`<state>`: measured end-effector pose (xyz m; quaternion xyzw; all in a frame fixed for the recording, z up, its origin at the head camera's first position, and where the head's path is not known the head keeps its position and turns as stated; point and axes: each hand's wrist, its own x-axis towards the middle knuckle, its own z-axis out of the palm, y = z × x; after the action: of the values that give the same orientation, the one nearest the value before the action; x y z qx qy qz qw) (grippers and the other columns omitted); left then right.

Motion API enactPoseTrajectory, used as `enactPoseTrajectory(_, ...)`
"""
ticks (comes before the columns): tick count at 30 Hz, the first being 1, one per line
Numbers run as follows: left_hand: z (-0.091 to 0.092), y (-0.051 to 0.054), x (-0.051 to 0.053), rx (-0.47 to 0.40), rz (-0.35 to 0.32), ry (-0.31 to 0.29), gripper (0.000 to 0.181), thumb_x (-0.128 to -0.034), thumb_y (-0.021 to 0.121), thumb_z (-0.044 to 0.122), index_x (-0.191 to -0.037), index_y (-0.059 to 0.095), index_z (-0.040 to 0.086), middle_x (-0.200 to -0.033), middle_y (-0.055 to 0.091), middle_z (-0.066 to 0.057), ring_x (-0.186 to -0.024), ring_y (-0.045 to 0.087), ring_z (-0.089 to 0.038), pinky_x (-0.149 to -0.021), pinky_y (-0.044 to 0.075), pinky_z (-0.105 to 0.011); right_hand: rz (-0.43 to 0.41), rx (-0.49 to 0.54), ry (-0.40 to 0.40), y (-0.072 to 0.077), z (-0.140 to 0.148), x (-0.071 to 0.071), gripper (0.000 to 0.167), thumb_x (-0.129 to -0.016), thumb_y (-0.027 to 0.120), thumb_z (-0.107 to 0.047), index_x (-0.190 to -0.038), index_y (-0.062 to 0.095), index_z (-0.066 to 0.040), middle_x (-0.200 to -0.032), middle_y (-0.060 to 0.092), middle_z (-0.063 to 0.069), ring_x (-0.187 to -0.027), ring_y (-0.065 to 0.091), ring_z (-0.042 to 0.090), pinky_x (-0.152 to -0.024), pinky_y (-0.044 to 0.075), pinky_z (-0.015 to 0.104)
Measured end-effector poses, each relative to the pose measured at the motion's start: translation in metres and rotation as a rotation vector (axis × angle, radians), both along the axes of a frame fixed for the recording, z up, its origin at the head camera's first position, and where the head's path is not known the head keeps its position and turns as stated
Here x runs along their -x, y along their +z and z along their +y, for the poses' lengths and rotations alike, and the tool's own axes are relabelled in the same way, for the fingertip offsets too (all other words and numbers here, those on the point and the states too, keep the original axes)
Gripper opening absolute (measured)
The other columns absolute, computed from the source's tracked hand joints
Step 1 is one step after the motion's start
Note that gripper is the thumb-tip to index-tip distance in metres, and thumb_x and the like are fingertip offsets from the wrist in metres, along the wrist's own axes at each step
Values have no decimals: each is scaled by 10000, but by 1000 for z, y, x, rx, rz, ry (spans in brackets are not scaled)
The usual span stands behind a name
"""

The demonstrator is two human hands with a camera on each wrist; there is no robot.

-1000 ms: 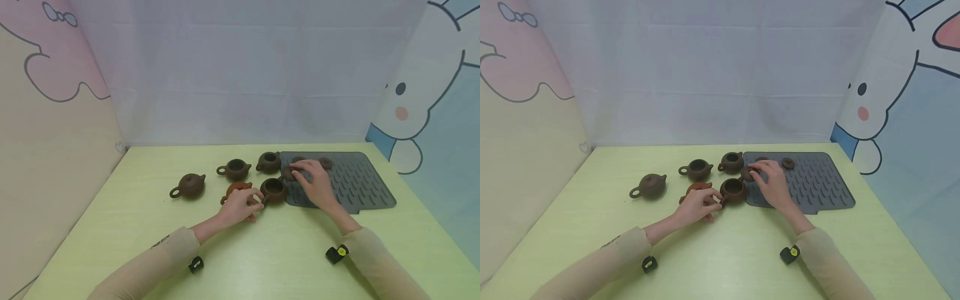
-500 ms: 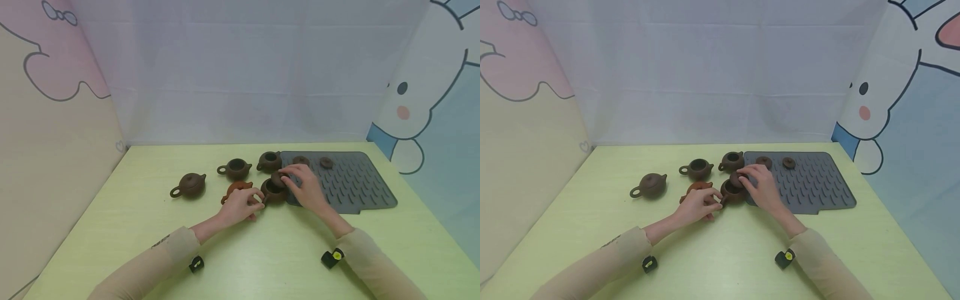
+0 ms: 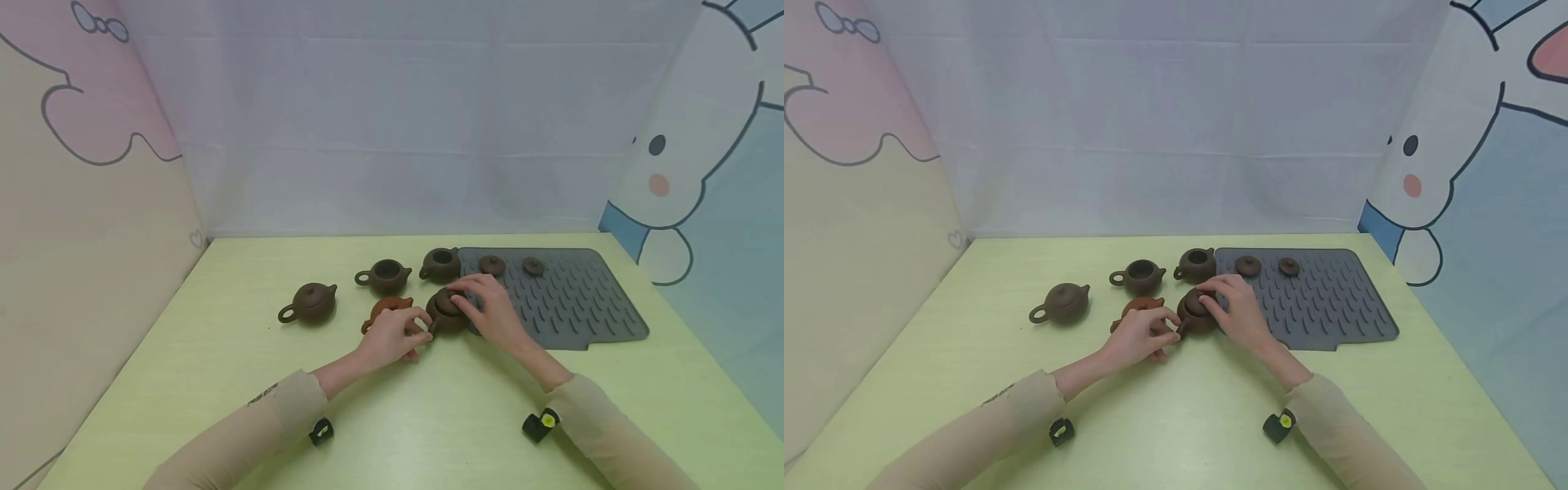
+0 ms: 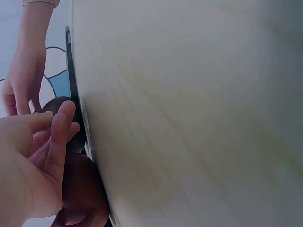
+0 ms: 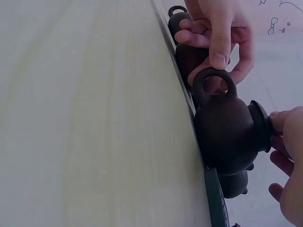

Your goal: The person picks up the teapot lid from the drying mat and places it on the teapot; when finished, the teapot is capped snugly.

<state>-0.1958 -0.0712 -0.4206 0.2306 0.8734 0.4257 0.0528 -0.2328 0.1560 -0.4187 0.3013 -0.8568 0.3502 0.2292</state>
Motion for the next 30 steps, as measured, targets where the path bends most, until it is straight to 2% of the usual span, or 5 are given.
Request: enactPoseTrajectory(30, 0, 0, 0, -14, 7, -6, 124, -906, 718, 159, -1018, 666, 148, -819, 781, -71, -485, 672, -74, -488, 537, -243, -51, -50, -4, -2, -3, -1, 184, -903, 719, -146, -1082, 735, -105, -1102, 695, 86, -1055, 592, 268, -896, 491, 472)
